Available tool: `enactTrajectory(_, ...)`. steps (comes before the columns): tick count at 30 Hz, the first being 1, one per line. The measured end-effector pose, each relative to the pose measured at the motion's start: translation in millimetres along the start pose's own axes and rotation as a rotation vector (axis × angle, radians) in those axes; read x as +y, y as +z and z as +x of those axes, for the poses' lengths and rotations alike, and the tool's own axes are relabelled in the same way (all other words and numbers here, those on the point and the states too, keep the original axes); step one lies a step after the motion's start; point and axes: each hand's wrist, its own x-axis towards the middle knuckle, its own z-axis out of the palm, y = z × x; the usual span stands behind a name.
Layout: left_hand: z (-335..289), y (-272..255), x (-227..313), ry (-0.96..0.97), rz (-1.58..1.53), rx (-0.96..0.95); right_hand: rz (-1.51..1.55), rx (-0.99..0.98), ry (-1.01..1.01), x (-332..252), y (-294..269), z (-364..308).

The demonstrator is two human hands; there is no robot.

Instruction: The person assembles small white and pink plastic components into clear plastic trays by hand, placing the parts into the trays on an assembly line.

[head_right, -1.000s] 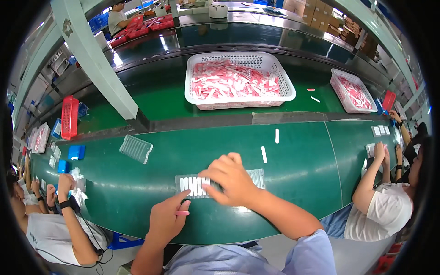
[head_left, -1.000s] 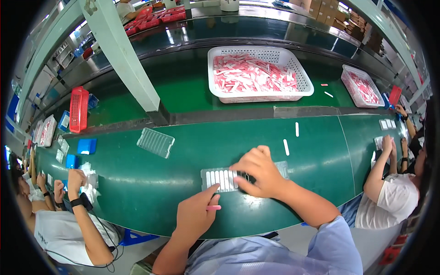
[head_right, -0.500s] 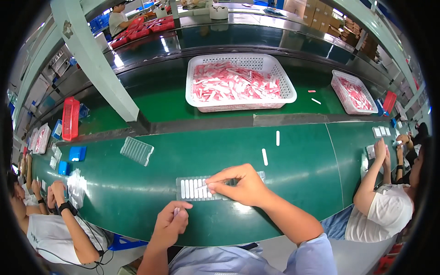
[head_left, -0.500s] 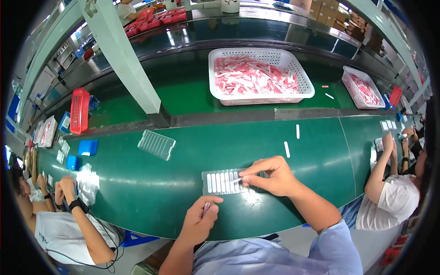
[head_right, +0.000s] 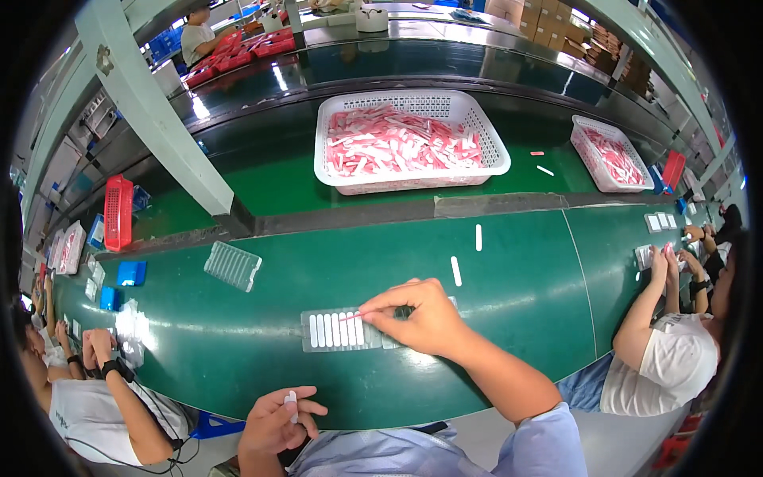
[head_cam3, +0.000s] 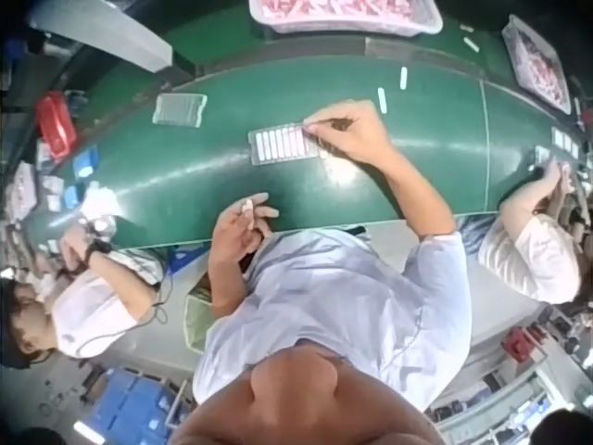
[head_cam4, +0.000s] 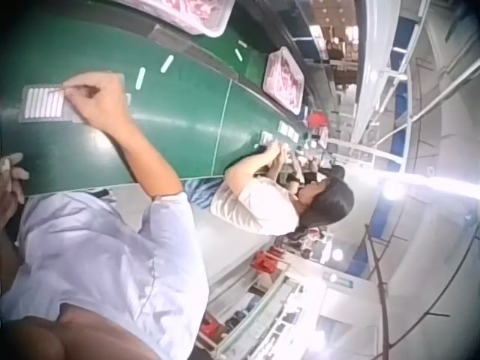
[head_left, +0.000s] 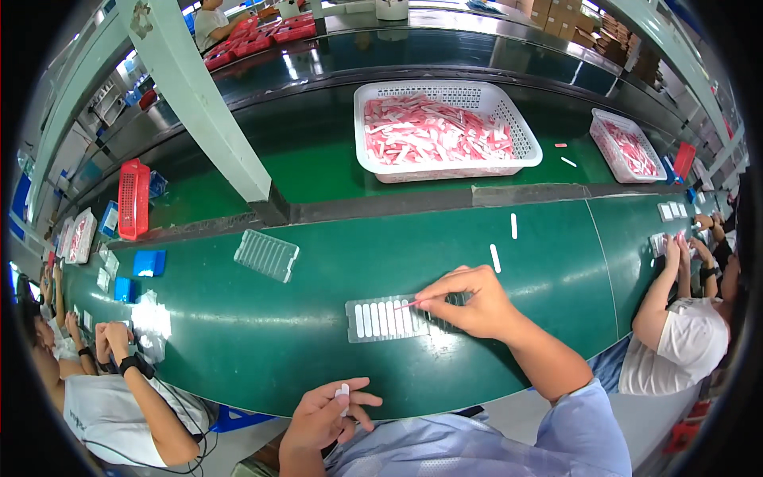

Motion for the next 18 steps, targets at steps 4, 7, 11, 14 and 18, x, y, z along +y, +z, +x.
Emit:
enactTrajectory(4, -2, -5, -1, 0.010, 0.067, -0.003, 0.000, 0.023, 0.115, -5, -5, 0)
enactTrajectory(7, -3, -5, -5, 0.041, 0.079, 0.021, 0.106, 0.037, 0.202, -2, -6, -1)
enactTrajectory(11, -1, -7, -7, 0.079, 0.036, -0.015, 0.036, -0.005, 0.153, 4, -9, 1)
enactTrajectory(14, -1, -5, -3, 0.021, -0.058, 0.013, -0.043, -0.127, 0.141, 6, -7, 1)
enactTrajectory(18, 0, -11, -4, 0.037, -0.110, -0.101, -0.268, -0.133, 0.054, 10, 10, 0)
